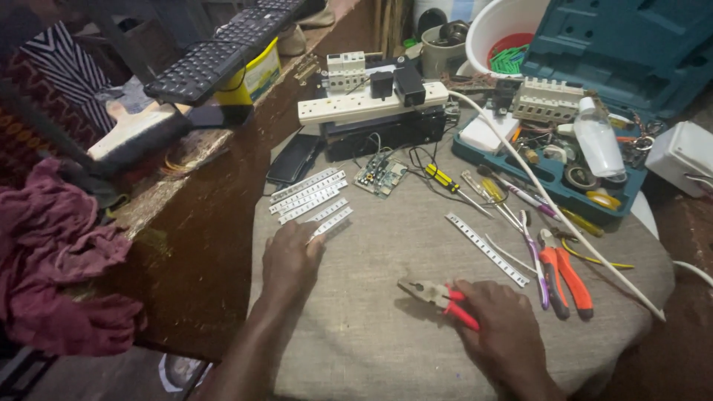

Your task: The person uses red-handled pliers to cut a white LED strip into smaller segments. They hold the strip with one hand and repeatedly snip it with the pliers, placing the cut pieces on the table.

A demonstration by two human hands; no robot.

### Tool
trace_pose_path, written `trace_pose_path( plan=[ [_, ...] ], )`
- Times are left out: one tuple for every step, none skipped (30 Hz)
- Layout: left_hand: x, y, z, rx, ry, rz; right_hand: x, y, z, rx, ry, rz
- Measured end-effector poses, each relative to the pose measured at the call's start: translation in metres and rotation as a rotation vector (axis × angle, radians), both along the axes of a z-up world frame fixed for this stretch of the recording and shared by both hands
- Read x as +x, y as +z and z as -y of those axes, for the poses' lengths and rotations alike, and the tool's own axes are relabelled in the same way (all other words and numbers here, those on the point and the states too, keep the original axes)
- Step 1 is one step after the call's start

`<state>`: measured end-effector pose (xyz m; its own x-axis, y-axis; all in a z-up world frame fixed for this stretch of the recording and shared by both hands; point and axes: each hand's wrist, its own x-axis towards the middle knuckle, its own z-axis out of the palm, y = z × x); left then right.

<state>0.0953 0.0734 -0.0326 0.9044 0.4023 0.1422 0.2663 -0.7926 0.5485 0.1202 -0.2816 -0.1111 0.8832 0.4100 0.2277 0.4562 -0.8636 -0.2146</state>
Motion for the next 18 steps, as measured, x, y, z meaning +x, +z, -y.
trace_pose_path(
  plan=[
    [0.009,-0.009,-0.005,0.0,-0.005,0.002,-0.001,0.002,-0.002,0.0,-0.005,0.002],
    [0.018,-0.018,-0.008,0.091,-0.027,-0.01,-0.003,0.004,-0.002,0.064,0.032,0.076],
    [0.028,-0.028,-0.012,0.182,-0.049,-0.022,-0.004,0.005,-0.003,0.127,0.069,0.15],
    [0.032,-0.026,-0.011,0.182,-0.053,-0.022,-0.003,0.005,-0.002,0.127,0.066,0.15],
    [0.035,-0.025,-0.01,0.149,-0.012,-0.019,-0.002,0.004,-0.002,0.12,0.052,0.11],
    [0.036,-0.025,-0.01,0.116,0.029,-0.021,-0.003,0.003,-0.002,0.113,0.038,0.064],
    [0.04,-0.027,-0.011,0.115,0.027,-0.026,-0.004,0.003,0.0,0.112,0.036,0.059],
    [0.044,-0.029,-0.013,0.152,0.034,-0.03,-0.003,0.004,-0.001,0.116,0.016,0.016],
    [0.047,-0.031,-0.016,0.189,0.041,-0.034,-0.003,0.005,-0.001,0.12,-0.004,-0.027],
    [0.053,-0.039,-0.023,0.192,0.047,-0.036,-0.001,0.002,-0.001,0.122,0.003,-0.029],
    [0.059,-0.047,-0.03,0.305,0.053,0.027,0.0,-0.001,-0.001,0.119,0.007,0.008],
    [0.065,-0.056,-0.035,0.418,0.052,0.088,-0.001,-0.004,0.001,0.116,0.006,0.044],
    [0.065,-0.051,-0.035,0.42,0.052,0.084,-0.002,-0.002,0.0,0.117,0.007,0.04],
    [0.066,-0.046,-0.035,0.329,0.077,0.078,-0.003,0.0,-0.001,0.145,0.022,0.064],
    [0.067,-0.04,-0.034,0.238,0.101,0.073,-0.003,0.002,-0.002,0.173,0.036,0.087],
    [0.065,-0.044,-0.036,0.24,0.094,0.077,-0.001,-0.003,0.0,0.175,0.029,0.091],
    [0.064,-0.047,-0.036,0.331,0.108,0.13,0.002,-0.01,0.001,0.171,0.036,0.096],
    [0.06,-0.053,-0.035,0.418,0.119,0.179,0.001,-0.017,0.005,0.164,0.039,0.096]
  ],
)
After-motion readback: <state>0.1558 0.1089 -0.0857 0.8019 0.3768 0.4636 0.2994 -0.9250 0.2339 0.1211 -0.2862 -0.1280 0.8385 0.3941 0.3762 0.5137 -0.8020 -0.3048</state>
